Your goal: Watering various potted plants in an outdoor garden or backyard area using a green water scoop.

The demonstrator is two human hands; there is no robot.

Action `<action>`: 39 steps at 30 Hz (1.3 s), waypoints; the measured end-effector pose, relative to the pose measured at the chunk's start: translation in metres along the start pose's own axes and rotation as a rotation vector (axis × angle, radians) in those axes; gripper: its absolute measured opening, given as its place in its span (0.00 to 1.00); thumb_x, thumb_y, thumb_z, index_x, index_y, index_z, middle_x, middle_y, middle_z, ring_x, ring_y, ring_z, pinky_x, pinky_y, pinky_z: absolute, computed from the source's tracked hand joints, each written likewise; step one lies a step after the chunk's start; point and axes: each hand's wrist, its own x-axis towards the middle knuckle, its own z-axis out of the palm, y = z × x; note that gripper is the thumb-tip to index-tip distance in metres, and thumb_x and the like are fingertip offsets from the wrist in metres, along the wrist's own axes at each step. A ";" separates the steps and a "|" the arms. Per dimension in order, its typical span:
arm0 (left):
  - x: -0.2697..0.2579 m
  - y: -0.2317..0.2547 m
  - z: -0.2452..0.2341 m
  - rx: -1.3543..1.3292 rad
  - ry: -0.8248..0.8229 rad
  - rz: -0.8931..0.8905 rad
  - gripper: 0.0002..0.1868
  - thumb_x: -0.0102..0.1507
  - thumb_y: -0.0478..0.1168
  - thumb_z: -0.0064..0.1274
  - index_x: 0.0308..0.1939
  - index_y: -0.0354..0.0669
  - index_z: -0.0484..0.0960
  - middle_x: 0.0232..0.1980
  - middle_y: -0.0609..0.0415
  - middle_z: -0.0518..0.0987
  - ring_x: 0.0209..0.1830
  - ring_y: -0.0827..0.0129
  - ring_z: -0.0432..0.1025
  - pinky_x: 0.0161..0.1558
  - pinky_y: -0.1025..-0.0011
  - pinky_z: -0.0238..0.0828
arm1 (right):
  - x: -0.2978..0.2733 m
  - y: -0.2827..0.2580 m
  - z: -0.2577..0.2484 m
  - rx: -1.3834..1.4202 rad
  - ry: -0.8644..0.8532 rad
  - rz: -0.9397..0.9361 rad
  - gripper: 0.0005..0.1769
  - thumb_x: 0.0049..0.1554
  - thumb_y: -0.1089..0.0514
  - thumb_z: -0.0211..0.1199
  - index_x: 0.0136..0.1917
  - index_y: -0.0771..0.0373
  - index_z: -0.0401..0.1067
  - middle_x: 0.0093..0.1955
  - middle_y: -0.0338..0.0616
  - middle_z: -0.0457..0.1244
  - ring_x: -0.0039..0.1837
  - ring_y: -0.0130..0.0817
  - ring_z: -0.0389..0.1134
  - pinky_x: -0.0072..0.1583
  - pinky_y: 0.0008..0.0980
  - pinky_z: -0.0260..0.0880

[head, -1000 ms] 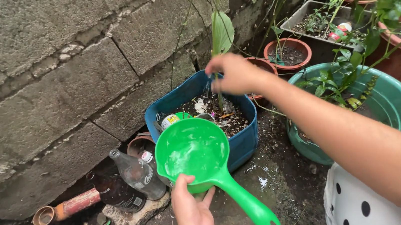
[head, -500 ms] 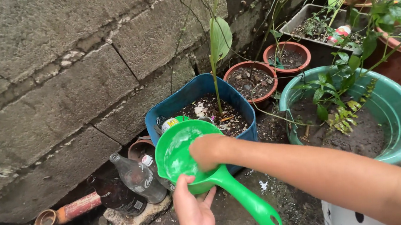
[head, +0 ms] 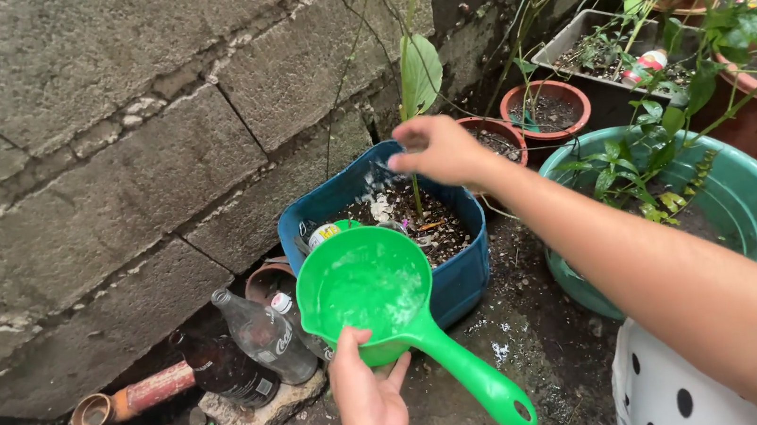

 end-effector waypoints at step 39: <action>-0.007 0.008 -0.001 0.058 0.012 -0.013 0.27 0.54 0.42 0.51 0.57 0.39 0.72 0.58 0.44 0.75 0.58 0.45 0.72 0.67 0.42 0.61 | -0.008 -0.033 -0.020 -0.125 0.081 0.055 0.15 0.51 0.56 0.74 0.48 0.66 0.77 0.45 0.47 0.72 0.48 0.35 0.72 0.52 0.35 0.75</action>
